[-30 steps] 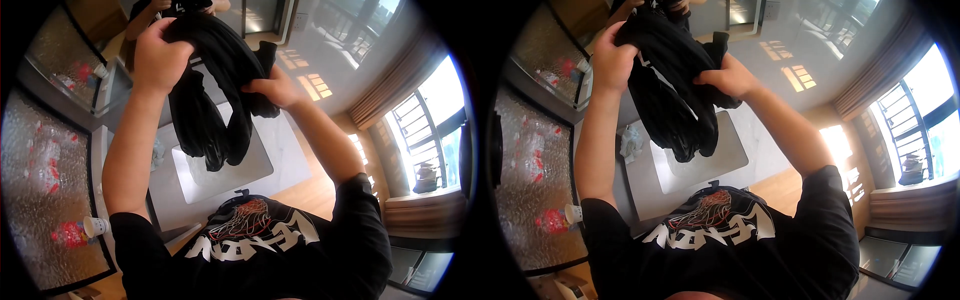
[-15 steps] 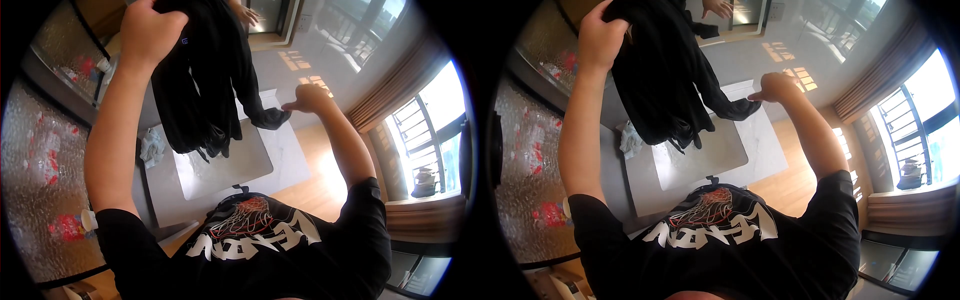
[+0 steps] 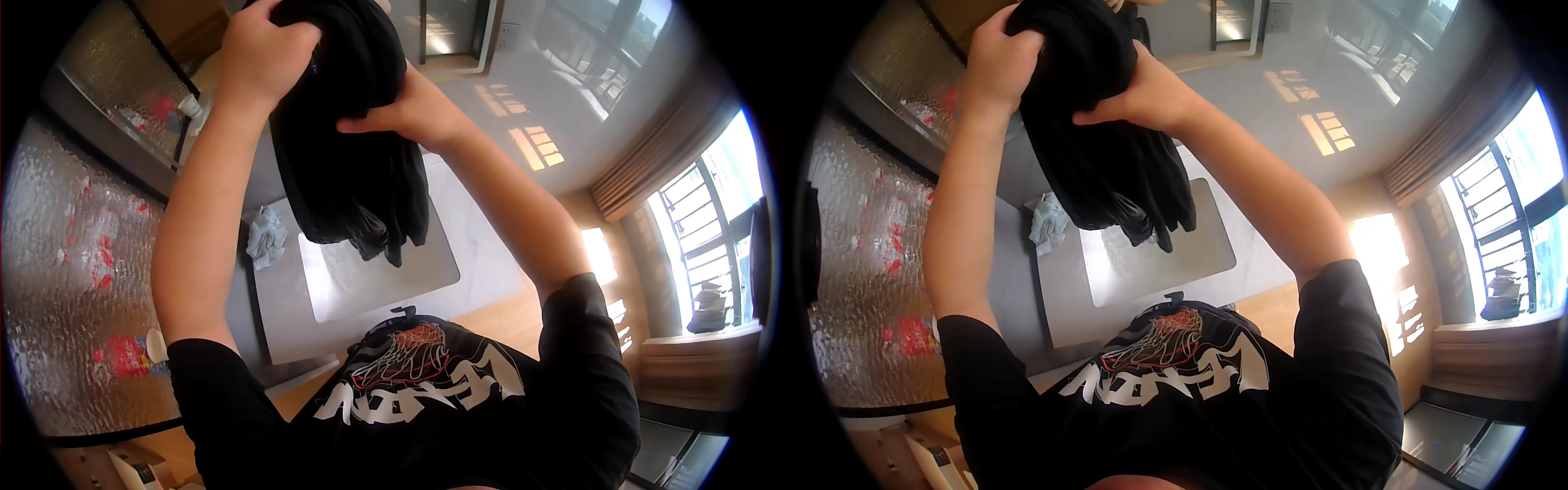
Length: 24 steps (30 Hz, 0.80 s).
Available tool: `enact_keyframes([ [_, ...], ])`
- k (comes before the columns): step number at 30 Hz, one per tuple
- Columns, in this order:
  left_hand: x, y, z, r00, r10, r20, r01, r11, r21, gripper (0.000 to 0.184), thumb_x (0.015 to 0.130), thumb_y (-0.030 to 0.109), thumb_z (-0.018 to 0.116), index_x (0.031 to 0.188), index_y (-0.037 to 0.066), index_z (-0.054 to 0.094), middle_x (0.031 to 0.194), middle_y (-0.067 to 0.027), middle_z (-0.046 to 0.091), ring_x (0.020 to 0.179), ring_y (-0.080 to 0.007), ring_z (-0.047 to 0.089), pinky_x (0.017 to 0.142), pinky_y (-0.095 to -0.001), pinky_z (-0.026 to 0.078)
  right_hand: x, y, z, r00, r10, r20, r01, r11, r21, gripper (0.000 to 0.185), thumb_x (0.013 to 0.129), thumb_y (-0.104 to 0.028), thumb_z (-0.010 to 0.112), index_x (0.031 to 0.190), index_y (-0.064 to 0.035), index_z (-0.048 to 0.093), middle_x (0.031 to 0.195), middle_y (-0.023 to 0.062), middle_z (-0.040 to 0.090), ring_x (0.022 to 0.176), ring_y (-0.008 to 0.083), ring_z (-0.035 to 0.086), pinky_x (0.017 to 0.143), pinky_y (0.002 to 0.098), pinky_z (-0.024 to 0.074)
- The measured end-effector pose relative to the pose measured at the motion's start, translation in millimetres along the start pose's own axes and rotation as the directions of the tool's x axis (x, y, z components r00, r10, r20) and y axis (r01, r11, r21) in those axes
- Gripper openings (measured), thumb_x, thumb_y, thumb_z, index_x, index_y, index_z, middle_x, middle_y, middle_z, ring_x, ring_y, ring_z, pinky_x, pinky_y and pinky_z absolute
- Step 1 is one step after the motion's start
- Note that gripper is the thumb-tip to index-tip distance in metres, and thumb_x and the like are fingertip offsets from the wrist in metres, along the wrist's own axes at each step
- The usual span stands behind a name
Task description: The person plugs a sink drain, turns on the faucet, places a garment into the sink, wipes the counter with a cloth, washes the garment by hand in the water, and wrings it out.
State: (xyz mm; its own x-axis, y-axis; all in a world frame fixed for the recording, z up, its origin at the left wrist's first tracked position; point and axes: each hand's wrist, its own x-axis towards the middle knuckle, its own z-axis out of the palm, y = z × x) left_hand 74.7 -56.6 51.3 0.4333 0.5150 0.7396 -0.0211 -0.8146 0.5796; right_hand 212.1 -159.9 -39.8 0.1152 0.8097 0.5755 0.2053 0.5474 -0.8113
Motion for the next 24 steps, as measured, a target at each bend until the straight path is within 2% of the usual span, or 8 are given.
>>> enact_keyframes([
  [3,-10.7,-28.6,10.7,0.994,-0.089,0.065,0.101,0.974,-0.205,0.021,0.079,0.010,0.061,0.092,-0.004,0.070,0.080,-0.0088,0.070,0.075,-0.0159,0.064,0.071,-0.0296,0.050,10.2,-1.7,12.9,0.994,-0.092,0.060,0.105,0.957,-0.269,0.052,0.067,-0.018,0.087,0.112,-0.0018,0.067,0.105,0.0133,0.071,0.100,0.0264,0.066,0.092,0.0359,0.0513],
  [9,-33.0,-63.2,8.4,0.944,-0.279,0.173,0.328,0.815,-0.477,0.022,0.083,0.008,0.059,0.101,-0.001,0.069,0.090,-0.0041,0.069,0.080,-0.0135,0.061,0.075,-0.0271,0.049,25.5,7.9,31.5,0.996,-0.043,-0.075,0.018,0.950,-0.310,0.047,0.068,-0.020,0.086,0.109,-0.0032,0.068,0.102,0.0140,0.071,0.097,0.0282,0.067,0.088,0.0373,0.0525],
  [12,-41.7,-74.6,11.4,0.958,-0.224,0.180,0.287,0.733,-0.616,0.036,0.084,0.006,0.059,0.119,0.000,0.062,0.109,-0.0076,0.066,0.100,-0.0141,0.060,0.088,-0.0281,0.048,24.6,15.2,41.0,0.981,-0.133,-0.142,0.082,0.945,-0.316,0.042,0.073,-0.015,0.082,0.111,-0.0036,0.067,0.103,0.0122,0.071,0.096,0.0271,0.067,0.088,0.0366,0.0522],
  [15,-57.5,-103.7,-11.9,0.944,0.099,0.315,0.241,0.447,-0.862,0.066,0.081,0.013,0.073,0.140,0.001,0.044,0.131,-0.0112,0.055,0.122,-0.0198,0.052,0.104,-0.0334,0.041,26.8,23.6,37.3,0.976,-0.104,-0.190,0.041,0.951,-0.307,0.042,0.078,-0.013,0.081,0.115,-0.0013,0.066,0.106,0.0106,0.071,0.097,0.0204,0.066,0.088,0.0348,0.0526],
  [16,-73.0,-116.2,-14.5,0.947,0.066,0.313,0.231,0.538,-0.810,0.078,0.078,0.016,0.078,0.143,0.002,0.039,0.135,-0.0121,0.051,0.125,-0.0223,0.049,0.107,-0.0353,0.039,27.2,26.7,35.2,0.976,-0.072,-0.204,0.007,0.953,-0.302,0.043,0.080,-0.013,0.081,0.117,0.0000,0.065,0.107,0.0103,0.070,0.098,0.0174,0.065,0.088,0.0342,0.0528],
  [20,-165.3,-154.6,24.4,0.955,0.013,0.297,0.148,0.845,-0.513,0.125,0.056,0.035,0.098,0.151,0.002,0.024,0.147,-0.0160,0.041,0.133,-0.0323,0.044,0.113,-0.0406,0.033,34.6,13.6,61.0,0.871,0.078,-0.485,0.075,0.955,0.288,0.036,0.078,-0.004,0.068,0.113,0.0036,0.067,0.101,0.0090,0.069,0.085,0.0194,0.064,0.071,0.0309,0.0519],
  [21,-178.2,-142.8,42.2,0.971,-0.021,0.237,0.152,0.822,-0.549,0.122,0.056,0.034,0.098,0.149,0.002,0.027,0.146,-0.0165,0.043,0.132,-0.0315,0.045,0.112,-0.0397,0.035,36.2,12.5,65.7,0.879,0.039,-0.475,0.069,0.976,0.207,0.031,0.089,-0.004,0.061,0.120,0.0013,0.064,0.107,0.0053,0.067,0.090,0.0153,0.063,0.075,0.0278,0.0508],
  [24,-180.8,-142.9,77.5,0.967,-0.150,0.206,0.235,0.835,-0.498,0.100,0.062,0.029,0.094,0.142,0.003,0.040,0.136,-0.0148,0.052,0.127,-0.0270,0.051,0.105,-0.0362,0.040,44.0,22.7,99.1,0.880,0.149,-0.451,0.090,0.880,0.467,0.040,0.079,-0.004,0.073,0.118,-0.0048,0.064,0.106,0.0066,0.070,0.099,0.0225,0.065,0.089,0.0341,0.0503],
])
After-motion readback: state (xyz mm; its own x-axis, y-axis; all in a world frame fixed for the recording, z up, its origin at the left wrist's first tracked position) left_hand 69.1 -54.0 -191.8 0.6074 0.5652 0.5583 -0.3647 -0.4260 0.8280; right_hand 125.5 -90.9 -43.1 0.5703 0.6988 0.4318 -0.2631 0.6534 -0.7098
